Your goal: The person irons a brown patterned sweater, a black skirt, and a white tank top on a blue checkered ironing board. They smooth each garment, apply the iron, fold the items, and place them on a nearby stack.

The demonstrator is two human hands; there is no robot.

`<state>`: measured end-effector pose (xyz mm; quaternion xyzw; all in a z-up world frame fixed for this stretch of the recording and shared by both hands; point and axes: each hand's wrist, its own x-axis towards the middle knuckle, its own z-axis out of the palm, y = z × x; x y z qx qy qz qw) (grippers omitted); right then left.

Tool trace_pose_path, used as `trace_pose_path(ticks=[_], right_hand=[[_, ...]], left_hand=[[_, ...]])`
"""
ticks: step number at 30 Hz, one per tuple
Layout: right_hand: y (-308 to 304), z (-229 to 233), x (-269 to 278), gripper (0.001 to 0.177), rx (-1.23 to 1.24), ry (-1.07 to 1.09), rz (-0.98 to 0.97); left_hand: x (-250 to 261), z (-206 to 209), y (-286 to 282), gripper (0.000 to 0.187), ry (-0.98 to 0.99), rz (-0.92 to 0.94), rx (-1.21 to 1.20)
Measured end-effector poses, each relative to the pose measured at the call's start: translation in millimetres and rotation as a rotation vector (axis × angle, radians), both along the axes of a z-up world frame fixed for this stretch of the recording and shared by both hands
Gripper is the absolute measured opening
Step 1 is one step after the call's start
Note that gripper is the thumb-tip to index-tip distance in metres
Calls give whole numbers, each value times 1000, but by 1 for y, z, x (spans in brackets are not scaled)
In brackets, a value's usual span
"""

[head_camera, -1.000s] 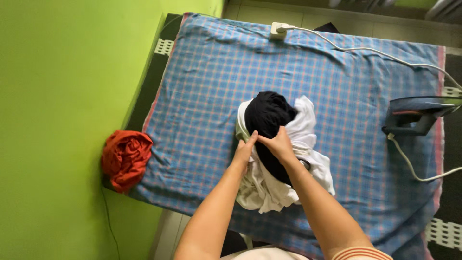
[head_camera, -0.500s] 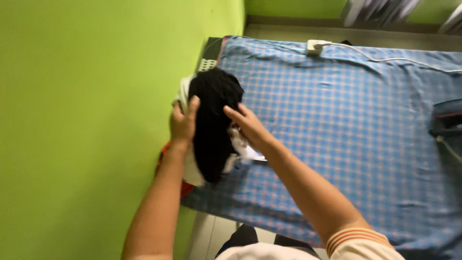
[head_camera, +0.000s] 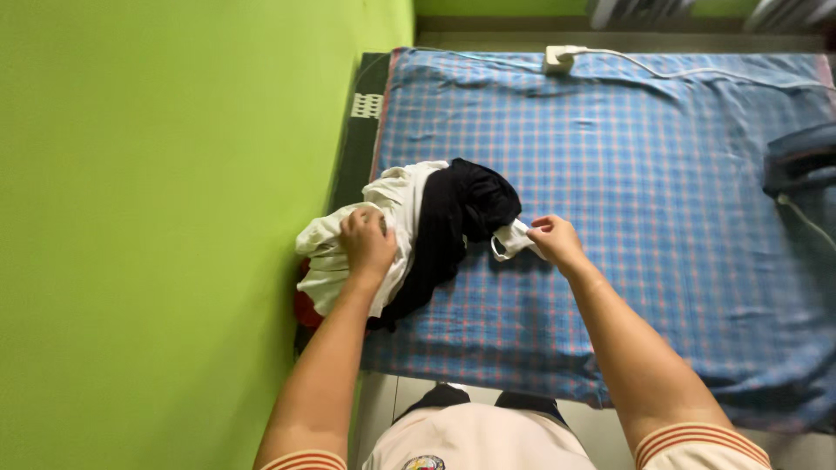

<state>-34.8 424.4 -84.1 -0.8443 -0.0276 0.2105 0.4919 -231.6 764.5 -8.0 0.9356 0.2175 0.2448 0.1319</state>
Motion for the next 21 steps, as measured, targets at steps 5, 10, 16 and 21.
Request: trace_pose_path(ticks=[5, 10, 16, 21], right_hand=[[-3, -30, -11, 29, 188, 57, 41], [55, -50, -53, 36, 327, 254, 115], [117, -35, -99, 73, 198, 324, 3], [143, -20, -100, 87, 300, 370, -62]], left_hand=[[20, -11, -32, 26, 4, -234, -264], [17, -42, -49, 58, 303, -30, -477], [-13, -62, -42, 43, 242, -222, -401], [-25, -44, -56, 28, 327, -599, -475]])
